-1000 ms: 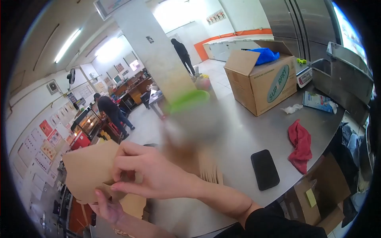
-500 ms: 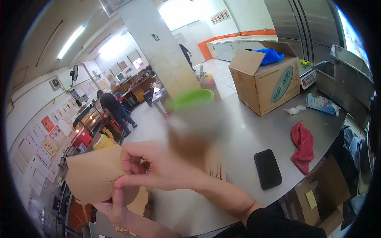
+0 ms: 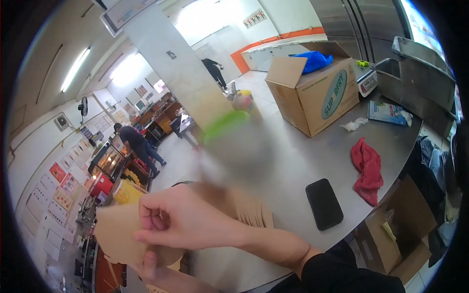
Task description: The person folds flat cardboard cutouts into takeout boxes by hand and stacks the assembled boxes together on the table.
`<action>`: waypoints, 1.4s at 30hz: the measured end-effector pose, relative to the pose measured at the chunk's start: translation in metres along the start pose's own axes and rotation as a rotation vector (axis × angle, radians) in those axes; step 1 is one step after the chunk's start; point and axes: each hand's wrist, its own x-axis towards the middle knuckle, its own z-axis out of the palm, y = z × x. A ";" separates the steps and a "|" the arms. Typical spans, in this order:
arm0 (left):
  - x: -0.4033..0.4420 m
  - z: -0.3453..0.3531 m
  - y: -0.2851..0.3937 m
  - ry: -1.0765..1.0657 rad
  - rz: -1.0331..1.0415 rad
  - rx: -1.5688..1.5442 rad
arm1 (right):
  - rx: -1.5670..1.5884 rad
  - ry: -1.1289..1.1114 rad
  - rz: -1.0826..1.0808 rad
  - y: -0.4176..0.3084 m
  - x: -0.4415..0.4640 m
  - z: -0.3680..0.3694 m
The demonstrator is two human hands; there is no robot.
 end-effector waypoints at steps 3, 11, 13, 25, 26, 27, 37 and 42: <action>0.006 0.016 0.004 0.153 -0.065 -0.007 | -0.167 0.089 -0.069 0.000 -0.001 -0.006; 0.012 0.013 0.009 -0.191 0.097 0.294 | -0.275 0.124 -0.449 0.002 -0.002 -0.018; 0.005 0.022 0.010 -0.104 0.068 0.415 | -0.197 0.077 -0.417 0.003 -0.003 -0.016; 0.013 -0.046 -0.008 -0.255 0.134 0.177 | 0.042 -0.235 -0.405 -0.009 -0.009 -0.028; 0.013 -0.046 -0.009 -0.243 0.131 0.180 | 0.040 -0.230 -0.405 -0.008 -0.008 -0.025; 0.014 -0.048 -0.009 -0.230 0.129 0.183 | 0.017 -0.235 -0.432 -0.007 -0.008 -0.022; 0.023 -0.045 -0.019 -0.155 0.110 0.191 | -0.199 -0.054 -0.456 -0.004 -0.013 -0.014; 0.023 -0.070 -0.023 -0.103 0.112 0.196 | -0.260 -0.105 -0.480 -0.006 -0.014 -0.020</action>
